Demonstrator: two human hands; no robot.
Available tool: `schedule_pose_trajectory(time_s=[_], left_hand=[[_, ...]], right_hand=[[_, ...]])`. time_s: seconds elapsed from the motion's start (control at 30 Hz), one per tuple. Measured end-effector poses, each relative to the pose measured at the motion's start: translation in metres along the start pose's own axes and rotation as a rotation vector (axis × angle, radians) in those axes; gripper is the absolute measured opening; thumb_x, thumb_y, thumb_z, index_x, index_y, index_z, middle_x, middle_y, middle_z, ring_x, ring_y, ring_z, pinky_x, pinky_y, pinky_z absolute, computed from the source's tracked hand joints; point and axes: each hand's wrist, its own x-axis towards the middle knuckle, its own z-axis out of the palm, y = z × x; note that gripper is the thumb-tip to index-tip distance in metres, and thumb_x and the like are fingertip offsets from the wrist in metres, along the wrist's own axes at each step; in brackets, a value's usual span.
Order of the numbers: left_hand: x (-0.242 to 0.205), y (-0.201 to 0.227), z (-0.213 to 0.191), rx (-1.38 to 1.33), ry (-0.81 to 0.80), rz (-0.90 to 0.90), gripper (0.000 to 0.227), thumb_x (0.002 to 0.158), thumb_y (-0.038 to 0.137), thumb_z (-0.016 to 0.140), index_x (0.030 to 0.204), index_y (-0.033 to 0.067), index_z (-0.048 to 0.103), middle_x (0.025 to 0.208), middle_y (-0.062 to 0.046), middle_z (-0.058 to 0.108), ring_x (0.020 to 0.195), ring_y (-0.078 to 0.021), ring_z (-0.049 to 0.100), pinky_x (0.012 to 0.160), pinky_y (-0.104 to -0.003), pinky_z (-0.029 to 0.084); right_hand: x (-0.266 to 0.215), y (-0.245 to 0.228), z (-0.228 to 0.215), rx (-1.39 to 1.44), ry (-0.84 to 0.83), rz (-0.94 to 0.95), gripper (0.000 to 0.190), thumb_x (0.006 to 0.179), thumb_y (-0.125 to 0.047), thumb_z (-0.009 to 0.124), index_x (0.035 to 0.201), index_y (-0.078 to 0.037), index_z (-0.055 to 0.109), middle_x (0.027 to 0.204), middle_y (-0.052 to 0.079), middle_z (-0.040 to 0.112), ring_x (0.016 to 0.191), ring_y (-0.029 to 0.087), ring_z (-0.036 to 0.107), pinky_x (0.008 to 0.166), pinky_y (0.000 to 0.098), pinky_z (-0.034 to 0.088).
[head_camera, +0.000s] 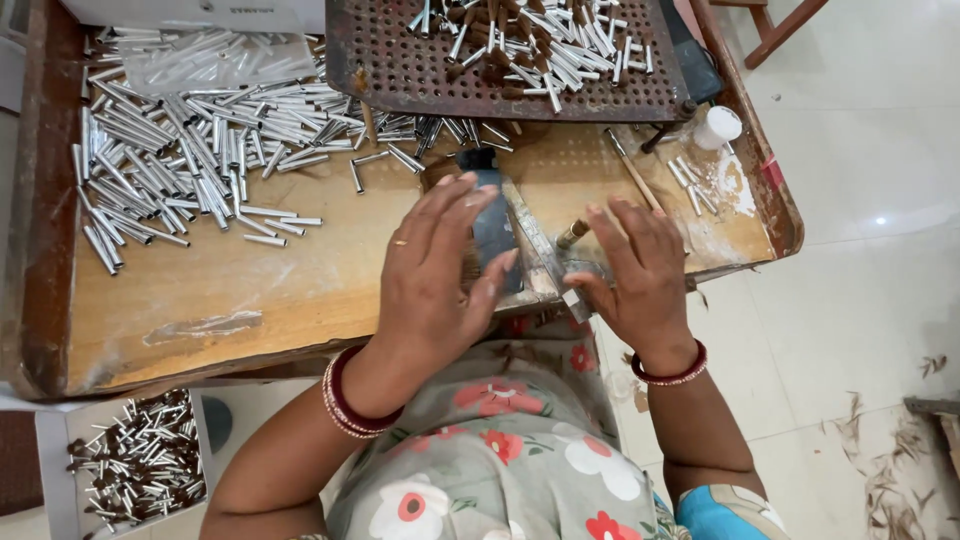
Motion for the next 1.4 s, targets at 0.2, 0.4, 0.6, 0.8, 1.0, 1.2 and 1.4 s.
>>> schedule_pose_trajectory(time_s=[0.2,0.4,0.6,0.8,1.0,1.2,1.4], left_hand=[[-0.033,-0.028,-0.009,-0.131,0.252,-0.106,0.009,0.102,0.007,0.068,0.109,0.0033,0.065,0.131,-0.020,0.065,0.125,-0.0336,0.065,0.107,-0.040,0.053],[-0.030,-0.037,-0.009,-0.255,0.289,-0.199,0.016,0.098,0.012,0.070,0.094,-0.0005,0.061,0.113,-0.018,0.069,0.112,-0.0285,0.068,0.100,-0.038,0.052],[-0.040,-0.056,-0.001,-0.327,0.250,-0.222,0.016,0.101,0.010,0.068,0.090,0.0014,0.062,0.115,-0.016,0.071,0.111,-0.0267,0.069,0.099,-0.036,0.051],[-0.042,-0.051,0.000,-0.471,0.318,-0.319,0.015,0.098,0.012,0.070,0.101,0.0005,0.061,0.113,-0.014,0.069,0.106,-0.0218,0.066,0.096,-0.032,0.051],[-0.045,-0.054,0.000,-0.421,0.317,-0.258,0.010,0.101,0.008,0.067,0.100,0.0004,0.061,0.111,-0.014,0.069,0.109,-0.0218,0.067,0.100,-0.033,0.051],[-0.048,-0.058,-0.002,-0.405,0.273,-0.235,0.018,0.105,0.010,0.065,0.088,0.0026,0.062,0.114,-0.015,0.070,0.111,-0.0224,0.067,0.100,-0.033,0.050],[-0.045,-0.051,-0.004,-0.415,0.309,-0.269,0.014,0.103,0.012,0.065,0.095,0.0002,0.062,0.112,-0.013,0.070,0.107,-0.0204,0.066,0.098,-0.032,0.050]], right_hand=[[0.012,0.004,0.016,0.337,0.085,0.202,0.047,0.092,-0.035,0.078,0.125,-0.005,0.064,0.117,0.014,0.069,0.107,0.033,0.065,0.095,0.0420,0.050],[0.006,0.010,0.037,0.376,0.072,0.247,0.021,0.086,-0.018,0.081,0.100,-0.007,0.070,0.092,0.008,0.072,0.084,0.028,0.066,0.081,0.0399,0.049],[0.009,0.007,0.029,0.374,0.109,0.169,0.022,0.088,-0.014,0.076,0.108,-0.006,0.070,0.095,0.008,0.071,0.090,0.031,0.065,0.085,0.0410,0.047],[0.003,0.008,0.035,0.311,0.138,0.178,0.021,0.086,-0.018,0.078,0.102,-0.006,0.070,0.092,0.007,0.072,0.087,0.030,0.063,0.085,0.0409,0.045],[0.007,0.005,0.036,0.353,0.114,0.263,0.022,0.085,-0.020,0.082,0.095,-0.005,0.069,0.085,0.008,0.070,0.077,0.026,0.065,0.077,0.0386,0.047],[0.011,0.002,0.034,0.349,0.118,0.244,0.024,0.085,-0.022,0.083,0.090,-0.003,0.069,0.081,0.008,0.070,0.070,0.025,0.065,0.071,0.0386,0.048],[0.015,0.008,0.028,0.477,0.059,0.213,0.026,0.087,-0.022,0.081,0.098,-0.002,0.070,0.087,0.008,0.070,0.077,0.023,0.067,0.069,0.0334,0.052]])
